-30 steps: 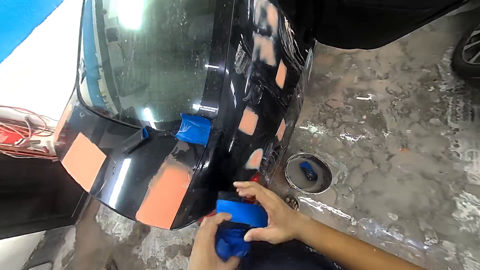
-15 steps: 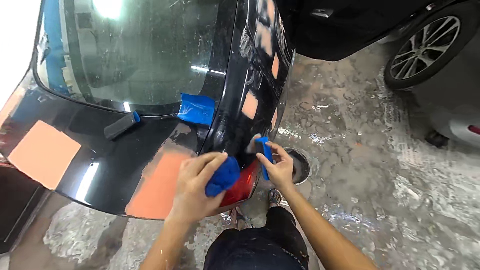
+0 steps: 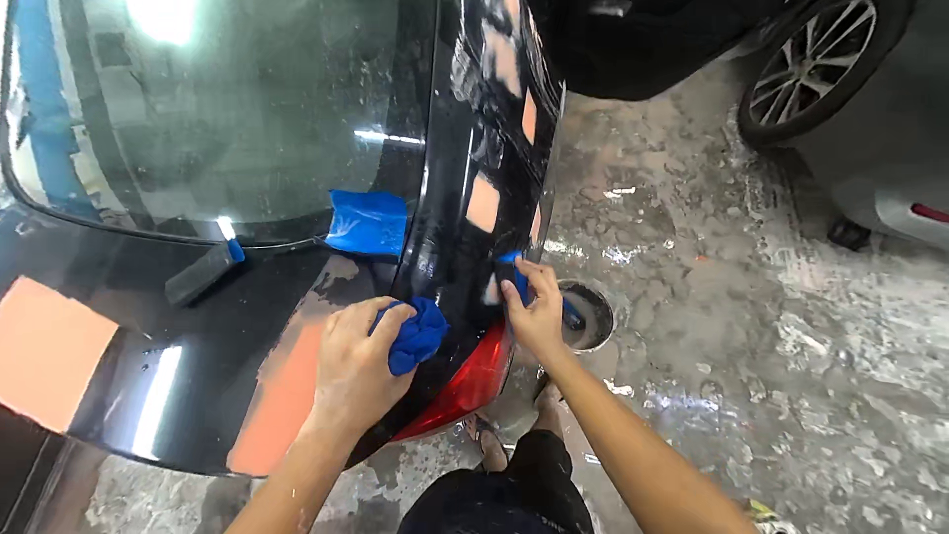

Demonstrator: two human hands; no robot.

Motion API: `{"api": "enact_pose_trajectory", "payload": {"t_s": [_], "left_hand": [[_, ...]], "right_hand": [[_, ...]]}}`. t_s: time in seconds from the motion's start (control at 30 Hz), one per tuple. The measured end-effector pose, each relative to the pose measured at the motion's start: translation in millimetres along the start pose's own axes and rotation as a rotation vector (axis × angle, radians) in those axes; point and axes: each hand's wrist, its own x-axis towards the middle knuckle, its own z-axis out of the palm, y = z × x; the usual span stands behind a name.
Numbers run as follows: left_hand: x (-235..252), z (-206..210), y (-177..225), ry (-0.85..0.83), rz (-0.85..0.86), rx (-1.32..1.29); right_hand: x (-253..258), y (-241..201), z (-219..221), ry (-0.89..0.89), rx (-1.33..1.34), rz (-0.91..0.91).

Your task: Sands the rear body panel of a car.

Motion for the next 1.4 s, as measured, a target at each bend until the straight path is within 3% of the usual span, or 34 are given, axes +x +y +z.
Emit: {"api": "enact_pose_trajectory", "payload": {"t_s": [0.07, 0.13, 0.2, 0.37, 0.47, 0.53, 0.67, 0.77, 0.83, 0.9, 1.0, 1.1, 1.17, 1.3, 1.4], "left_hand": [[9, 0, 1, 0.042, 0.043, 0.002], [24, -5, 4, 0.062, 0.086, 0.002], [43, -12, 14, 0.051, 0.13, -0.033], [106, -16, 40, 0.064, 0.201, -0.163], [142, -18, 39, 0.103, 0.219, -0.147], [157, -19, 34, 0.078, 0.232, -0.125], [167, -13, 30, 0.06, 0.211, -0.049], [177, -6, 21, 0.07, 0.19, -0.014], [181, 7, 9, 0.051, 0.184, 0.014], [179, 23, -1, 0.002, 0.164, 0.017], [176, 35, -9, 0.068, 0.146, -0.051], [172, 45, -15, 0.192, 0.154, -0.151], [167, 51, -19, 0.243, 0.153, -0.186], [160, 54, -16, 0.261, 0.143, -0.188], [163, 55, -16, 0.294, 0.147, -0.2]], "right_hand": [[-17, -11, -4, -0.027, -0.056, 0.019], [-38, -11, -10, -0.076, -0.11, -0.084], [-31, 0, -10, -0.073, -0.126, -0.185], [-12, -8, -12, -0.088, -0.144, -0.047], [-30, -6, -19, -0.133, -0.165, -0.139], [-12, 2, -13, -0.09, -0.155, -0.166], [11, -15, -6, -0.047, -0.152, 0.019], [-22, -18, -11, -0.089, -0.141, -0.1], [-12, -5, -11, -0.086, -0.135, -0.164], [13, 0, -9, -0.057, -0.15, -0.073], [17, -19, -5, -0.039, -0.173, 0.056], [-23, -30, -8, -0.1, -0.16, -0.06], [-16, -14, -7, -0.087, -0.171, -0.107], [18, -14, -7, -0.055, -0.271, 0.135], [-17, -38, -5, -0.083, -0.26, 0.036]]}}
